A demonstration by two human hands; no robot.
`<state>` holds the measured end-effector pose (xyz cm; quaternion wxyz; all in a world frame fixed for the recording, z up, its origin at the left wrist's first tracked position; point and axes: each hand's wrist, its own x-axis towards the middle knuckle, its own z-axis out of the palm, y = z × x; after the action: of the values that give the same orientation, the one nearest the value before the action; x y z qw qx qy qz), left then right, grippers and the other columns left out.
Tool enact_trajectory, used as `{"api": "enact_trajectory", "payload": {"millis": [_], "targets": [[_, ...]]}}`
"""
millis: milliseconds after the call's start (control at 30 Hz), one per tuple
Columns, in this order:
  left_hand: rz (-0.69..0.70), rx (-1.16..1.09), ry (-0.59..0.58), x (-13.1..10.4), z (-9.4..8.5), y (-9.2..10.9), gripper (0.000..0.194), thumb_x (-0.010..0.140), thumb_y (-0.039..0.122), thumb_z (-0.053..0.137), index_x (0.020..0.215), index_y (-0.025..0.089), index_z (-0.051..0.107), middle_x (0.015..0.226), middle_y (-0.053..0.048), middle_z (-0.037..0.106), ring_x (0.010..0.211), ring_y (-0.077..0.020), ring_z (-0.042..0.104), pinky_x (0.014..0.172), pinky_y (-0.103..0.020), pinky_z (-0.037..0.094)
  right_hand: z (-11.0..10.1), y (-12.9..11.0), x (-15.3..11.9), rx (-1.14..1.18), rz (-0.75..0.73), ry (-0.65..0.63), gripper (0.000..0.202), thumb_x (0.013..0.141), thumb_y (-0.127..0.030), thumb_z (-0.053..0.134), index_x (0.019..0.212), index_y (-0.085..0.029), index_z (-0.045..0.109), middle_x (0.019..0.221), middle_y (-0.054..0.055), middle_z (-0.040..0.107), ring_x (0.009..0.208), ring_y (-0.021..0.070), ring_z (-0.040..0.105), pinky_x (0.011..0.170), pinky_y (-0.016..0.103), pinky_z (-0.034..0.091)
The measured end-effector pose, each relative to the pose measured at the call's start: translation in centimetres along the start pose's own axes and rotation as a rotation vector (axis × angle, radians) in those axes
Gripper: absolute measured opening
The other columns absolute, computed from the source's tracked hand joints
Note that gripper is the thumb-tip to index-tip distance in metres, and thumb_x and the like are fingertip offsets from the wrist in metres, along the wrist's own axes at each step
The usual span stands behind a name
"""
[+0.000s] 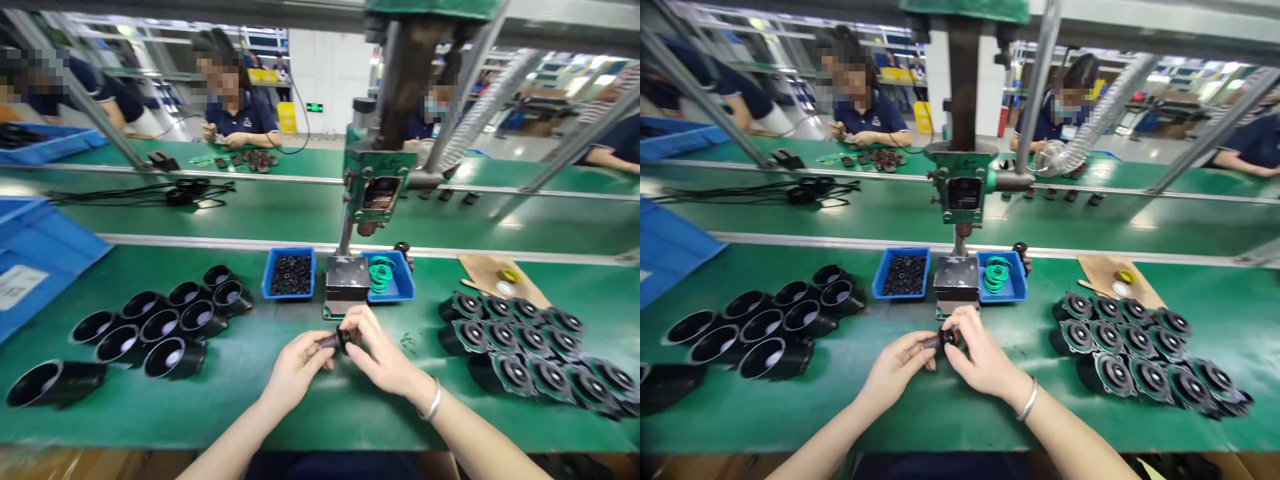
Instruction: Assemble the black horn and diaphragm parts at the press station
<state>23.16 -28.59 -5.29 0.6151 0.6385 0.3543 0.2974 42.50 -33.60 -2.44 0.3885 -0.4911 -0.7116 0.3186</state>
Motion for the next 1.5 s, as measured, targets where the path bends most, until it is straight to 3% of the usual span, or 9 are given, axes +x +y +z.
{"api": "enact_trajectory", "payload": {"millis": [133, 400, 533, 633, 733, 933, 1033, 1267, 1500], "targets": [[0.070, 0.108, 0.011, -0.5, -1.3, 0.9, 0.021, 0.089, 0.029, 0.060, 0.106, 0.019, 0.067, 0.097, -0.005, 0.067, 0.069, -0.0146, 0.070, 0.070, -0.029, 0.059, 0.6, 1.2, 0.2, 0.130, -0.015, -0.006, 0.029, 0.083, -0.010, 0.052, 0.108, -0.023, 0.044, 0.108, 0.005, 0.044, 0.083, 0.0130, 0.050, 0.077, 0.027, 0.050], [0.356, 0.578, -0.052, 0.2, -1.0, 1.4, 0.020, 0.096, 0.019, 0.048, 0.102, 0.021, 0.067, 0.081, -0.003, 0.072, 0.081, -0.0179, 0.067, 0.077, -0.029, 0.055, 1.8, 3.1, -0.3, 0.168, 0.008, 0.044, 0.032, 0.072, -0.003, 0.049, 0.098, -0.022, 0.046, 0.101, 0.005, 0.048, 0.093, 0.0161, 0.052, 0.079, 0.026, 0.050], [0.335, 0.870, -0.129, 0.8, 0.2, 1.2, 0.021, 0.093, 0.012, 0.048, 0.110, 0.017, 0.060, 0.090, -0.006, 0.069, 0.080, -0.0183, 0.067, 0.073, -0.028, 0.056, 2.5, 3.2, 0.1, 0.200, 0.028, 0.100, 0.027, 0.070, -0.003, 0.048, 0.089, -0.022, 0.045, 0.092, 0.003, 0.047, 0.082, 0.0148, 0.051, 0.068, 0.022, 0.048], [0.263, 1.282, -0.122, 1.7, 1.5, 1.3, 0.015, 0.089, 0.006, 0.049, 0.092, 0.014, 0.061, 0.082, -0.008, 0.066, 0.070, -0.0221, 0.067, 0.061, -0.031, 0.054, 3.2, 3.0, 0.2, 0.193, 0.024, 0.112, 0.026, 0.070, -0.003, 0.049, 0.086, -0.023, 0.045, 0.088, 0.002, 0.046, 0.078, 0.0149, 0.051, 0.066, 0.022, 0.047], [0.229, 1.453, -0.081, 3.2, 1.1, 1.7, 0.014, 0.087, 0.007, 0.053, 0.079, 0.015, 0.061, 0.071, -0.007, 0.065, 0.061, -0.0240, 0.065, 0.053, -0.032, 0.051, 3.0, 3.1, -0.2, 0.150, -0.012, 0.153, 0.024, 0.071, -0.004, 0.052, 0.084, -0.023, 0.045, 0.088, 0.002, 0.046, 0.080, 0.0158, 0.051, 0.070, 0.024, 0.047], [0.185, 1.518, 0.064, 8.2, -5.7, 4.4, 0.010, 0.090, 0.011, 0.054, 0.087, 0.012, 0.063, 0.085, -0.011, 0.067, 0.083, -0.0258, 0.067, 0.073, -0.036, 0.052, 1.5, 4.2, -0.5, 0.232, -0.012, 0.351, 0.025, 0.076, -0.007, 0.052, 0.093, -0.024, 0.043, 0.100, 0.005, 0.046, 0.087, 0.0149, 0.051, 0.072, 0.020, 0.047], [0.176, 1.513, 0.012, 10.7, -8.1, 5.1, 0.010, 0.085, 0.004, 0.057, 0.084, 0.012, 0.064, 0.084, -0.009, 0.066, 0.084, -0.0232, 0.066, 0.077, -0.034, 0.051, 1.4, 4.3, -0.2, 0.277, -0.025, 0.348, 0.023, 0.077, -0.009, 0.054, 0.092, -0.023, 0.043, 0.097, 0.004, 0.046, 0.084, 0.0138, 0.052, 0.071, 0.019, 0.047], [0.143, 1.365, -0.079, 12.2, -8.6, 4.5, 0.019, 0.078, 0.003, 0.063, 0.064, 0.015, 0.059, 0.074, -0.008, 0.063, 0.078, -0.0249, 0.066, 0.076, -0.035, 0.051, 1.5, 4.3, -0.1, 0.488, 0.087, 0.345, 0.020, 0.073, -0.012, 0.061, 0.084, -0.022, 0.047, 0.091, 0.001, 0.044, 0.077, 0.0121, 0.048, 0.069, 0.019, 0.045], [0.099, 1.012, 0.092, 11.0, -9.4, 5.0, 0.008, 0.077, 0.010, 0.065, 0.076, 0.016, 0.060, 0.081, -0.007, 0.067, 0.076, -0.0210, 0.066, 0.076, -0.034, 0.053, 1.4, 4.2, 0.0, 0.542, 0.086, 0.347, 0.024, 0.069, -0.008, 0.061, 0.084, -0.022, 0.048, 0.090, 0.000, 0.044, 0.079, 0.0127, 0.047, 0.069, 0.019, 0.043]]}}
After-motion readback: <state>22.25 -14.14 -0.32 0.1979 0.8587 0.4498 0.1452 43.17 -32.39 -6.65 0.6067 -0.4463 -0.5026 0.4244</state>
